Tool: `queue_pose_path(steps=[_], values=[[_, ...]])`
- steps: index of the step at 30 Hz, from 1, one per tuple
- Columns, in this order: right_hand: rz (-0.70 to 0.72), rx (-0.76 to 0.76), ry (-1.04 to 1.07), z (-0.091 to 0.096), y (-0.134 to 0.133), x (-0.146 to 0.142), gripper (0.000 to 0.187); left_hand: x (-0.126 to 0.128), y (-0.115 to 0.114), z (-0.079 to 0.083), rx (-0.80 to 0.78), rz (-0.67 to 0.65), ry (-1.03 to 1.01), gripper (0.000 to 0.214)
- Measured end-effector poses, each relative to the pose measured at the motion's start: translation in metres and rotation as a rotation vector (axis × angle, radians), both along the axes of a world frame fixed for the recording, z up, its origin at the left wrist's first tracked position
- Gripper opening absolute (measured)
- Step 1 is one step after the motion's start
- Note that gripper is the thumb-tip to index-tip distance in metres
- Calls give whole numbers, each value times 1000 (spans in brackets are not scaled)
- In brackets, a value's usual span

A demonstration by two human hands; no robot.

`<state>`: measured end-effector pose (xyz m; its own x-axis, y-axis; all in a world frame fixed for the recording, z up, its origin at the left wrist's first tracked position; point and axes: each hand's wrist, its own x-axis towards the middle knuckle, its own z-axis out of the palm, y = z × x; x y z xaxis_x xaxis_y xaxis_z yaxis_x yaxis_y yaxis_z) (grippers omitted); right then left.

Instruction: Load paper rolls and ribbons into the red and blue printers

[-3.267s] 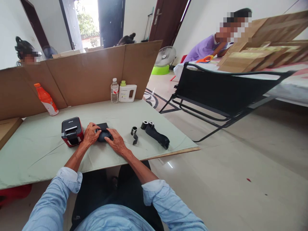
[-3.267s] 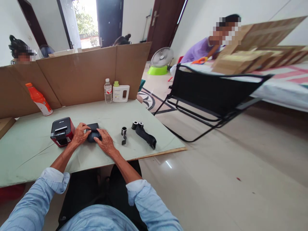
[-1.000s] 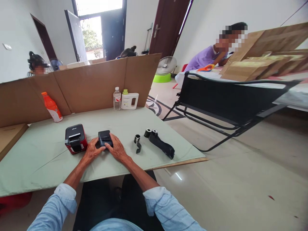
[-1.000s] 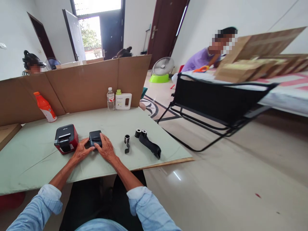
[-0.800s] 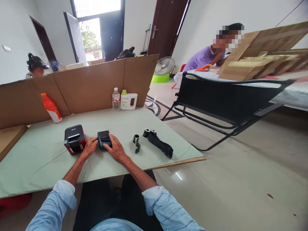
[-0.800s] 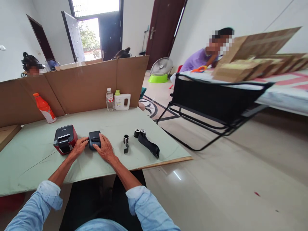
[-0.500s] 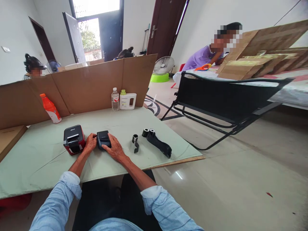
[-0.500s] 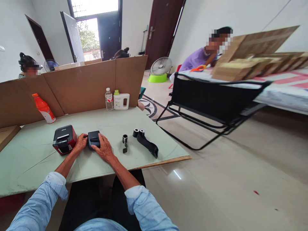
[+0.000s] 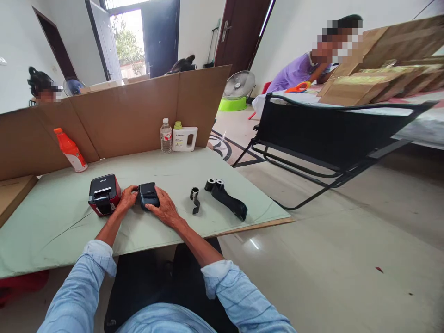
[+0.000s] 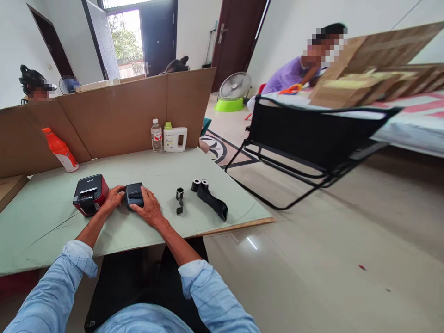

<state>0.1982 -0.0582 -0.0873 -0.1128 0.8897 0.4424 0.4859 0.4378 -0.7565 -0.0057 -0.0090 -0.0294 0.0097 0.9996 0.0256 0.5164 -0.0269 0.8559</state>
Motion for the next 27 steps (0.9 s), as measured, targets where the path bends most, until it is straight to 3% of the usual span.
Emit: queue_pose_path(steps=[13, 27], values=[[18, -15, -25, -6, 2, 4, 94, 11, 5, -8, -145, 35, -281, 55], [-8, -20, -43, -3, -1, 6, 100, 18, 5, -6, -181, 95, -416, 62]])
